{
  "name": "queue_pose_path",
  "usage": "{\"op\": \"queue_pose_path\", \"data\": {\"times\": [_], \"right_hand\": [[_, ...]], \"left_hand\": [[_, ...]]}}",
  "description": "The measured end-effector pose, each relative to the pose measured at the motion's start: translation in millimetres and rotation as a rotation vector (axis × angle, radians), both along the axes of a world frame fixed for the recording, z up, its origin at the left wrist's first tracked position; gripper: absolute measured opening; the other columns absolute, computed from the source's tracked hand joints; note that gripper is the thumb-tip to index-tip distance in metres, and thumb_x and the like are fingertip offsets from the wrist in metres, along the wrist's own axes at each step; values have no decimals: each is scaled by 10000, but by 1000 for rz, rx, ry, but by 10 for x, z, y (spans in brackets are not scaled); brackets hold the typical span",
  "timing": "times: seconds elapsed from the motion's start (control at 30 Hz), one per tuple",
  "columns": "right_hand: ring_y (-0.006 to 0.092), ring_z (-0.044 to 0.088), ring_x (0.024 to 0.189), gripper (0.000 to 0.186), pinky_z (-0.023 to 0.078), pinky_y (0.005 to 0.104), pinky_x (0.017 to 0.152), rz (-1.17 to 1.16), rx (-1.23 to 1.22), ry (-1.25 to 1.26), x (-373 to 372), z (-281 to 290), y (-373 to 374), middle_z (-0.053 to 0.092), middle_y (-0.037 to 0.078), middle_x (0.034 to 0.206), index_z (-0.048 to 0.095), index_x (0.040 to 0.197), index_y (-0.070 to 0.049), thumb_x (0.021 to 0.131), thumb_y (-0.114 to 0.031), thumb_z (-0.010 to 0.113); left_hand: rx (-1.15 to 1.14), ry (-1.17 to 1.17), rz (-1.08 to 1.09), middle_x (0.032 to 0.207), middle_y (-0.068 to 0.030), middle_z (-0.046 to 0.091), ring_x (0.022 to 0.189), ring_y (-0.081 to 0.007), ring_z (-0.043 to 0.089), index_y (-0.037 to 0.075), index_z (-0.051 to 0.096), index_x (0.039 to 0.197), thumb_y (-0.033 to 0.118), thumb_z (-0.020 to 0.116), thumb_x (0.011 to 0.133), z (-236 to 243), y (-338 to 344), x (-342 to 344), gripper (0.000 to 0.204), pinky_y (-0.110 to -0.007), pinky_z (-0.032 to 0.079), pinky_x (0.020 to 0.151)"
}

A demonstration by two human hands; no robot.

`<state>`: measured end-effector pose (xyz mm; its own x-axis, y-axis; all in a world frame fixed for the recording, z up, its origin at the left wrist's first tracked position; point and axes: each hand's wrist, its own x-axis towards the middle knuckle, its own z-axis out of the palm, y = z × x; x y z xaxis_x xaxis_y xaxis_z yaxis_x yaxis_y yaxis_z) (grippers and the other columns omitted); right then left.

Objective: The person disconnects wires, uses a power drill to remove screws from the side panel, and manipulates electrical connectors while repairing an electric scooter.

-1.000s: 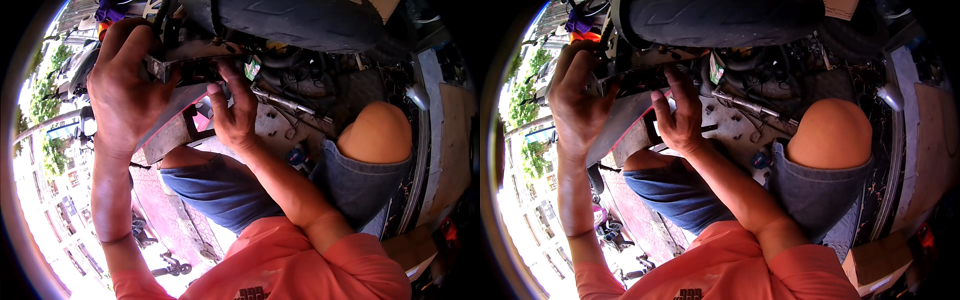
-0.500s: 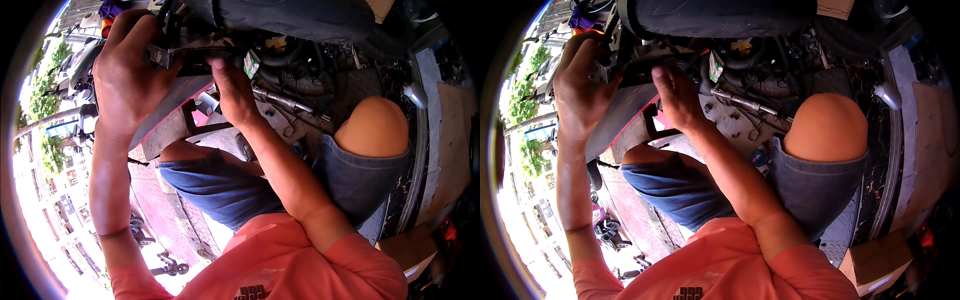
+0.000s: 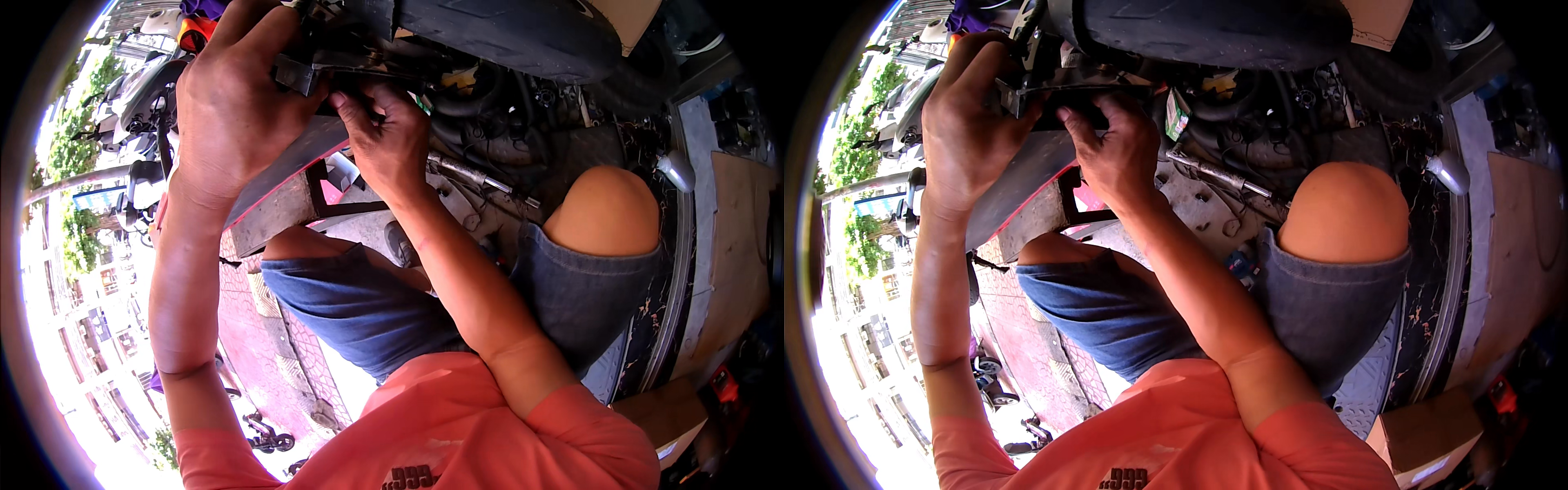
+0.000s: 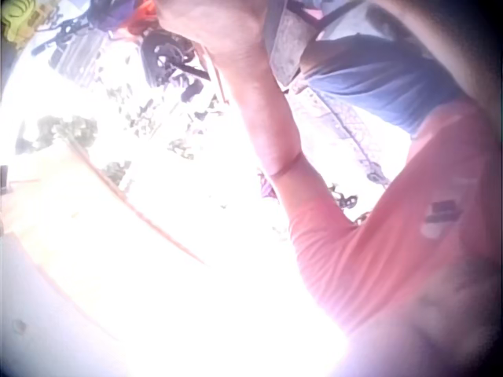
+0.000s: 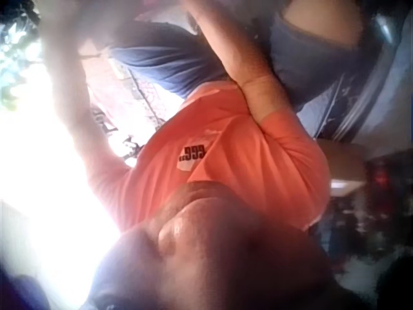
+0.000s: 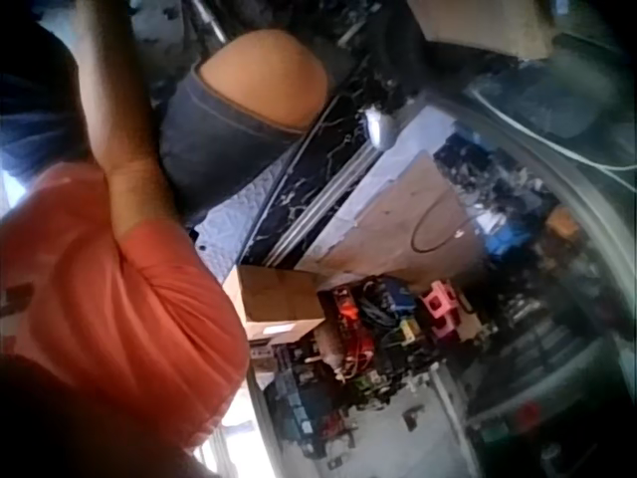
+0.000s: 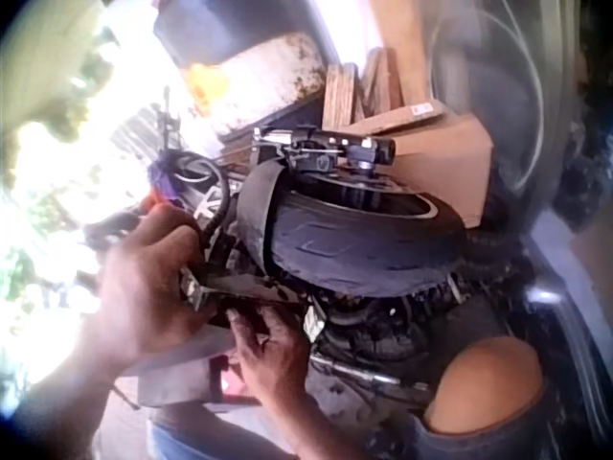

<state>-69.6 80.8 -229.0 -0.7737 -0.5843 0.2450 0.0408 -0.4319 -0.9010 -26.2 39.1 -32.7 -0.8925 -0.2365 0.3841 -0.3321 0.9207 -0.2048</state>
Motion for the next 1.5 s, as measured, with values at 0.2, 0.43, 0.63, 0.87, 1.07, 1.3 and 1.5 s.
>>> {"op": "queue_pose_path", "data": {"times": [0.2,0.43,0.63,0.87,1.07,1.3,1.5], "right_hand": [[300,763,877,239,587,408,777,-80,-84,-159,83,60,-50,769,144,960,707,1051,-33,950,-211,831],[429,701,914,138,559,476,794,-112,7,97,207,53,104,726,199,1021,699,1056,16,1021,-118,700],[430,684,962,179,544,496,870,-180,-25,214,147,111,140,706,222,1141,718,1051,54,1018,-118,684],[266,758,914,164,578,385,821,166,67,-321,5,69,104,777,157,929,751,1032,1,897,-72,807],[255,767,1008,289,600,384,908,-79,-124,-235,103,86,34,789,155,1105,745,1210,-10,923,-38,761],[434,727,1013,304,579,501,925,142,51,39,-115,48,40,756,231,1113,748,1196,-12,938,-134,645],[444,716,997,258,575,535,903,26,70,214,-134,-4,-74,747,222,1093,749,1089,-23,904,-127,603]], "left_hand": [[13,-17,32,1063,-112,683,914,-382,710,44,658,981,41,886,761,16,-6,11,317,-445,559,772],[2,-22,-3,1092,-108,693,927,-377,717,34,650,983,25,896,740,18,-5,-4,346,-435,565,782],[31,-30,12,1119,-101,696,933,-369,721,33,646,992,14,892,743,3,11,-11,350,-423,569,790],[50,-35,-4,1181,-106,711,941,-351,734,27,662,1021,11,885,768,-6,-27,6,337,-393,574,799],[46,-35,9,1209,-105,720,940,-321,750,19,670,1023,26,884,798,-36,-51,28,311,-373,582,802],[25,-34,15,1241,-108,721,964,-288,761,2,683,1053,31,904,796,-52,-69,56,340,-369,592,813],[70,-8,-5,1251,-106,720,1000,-238,763,-16,707,1094,-11,905,798,-97,-120,59,356,-352,605,834]]}}
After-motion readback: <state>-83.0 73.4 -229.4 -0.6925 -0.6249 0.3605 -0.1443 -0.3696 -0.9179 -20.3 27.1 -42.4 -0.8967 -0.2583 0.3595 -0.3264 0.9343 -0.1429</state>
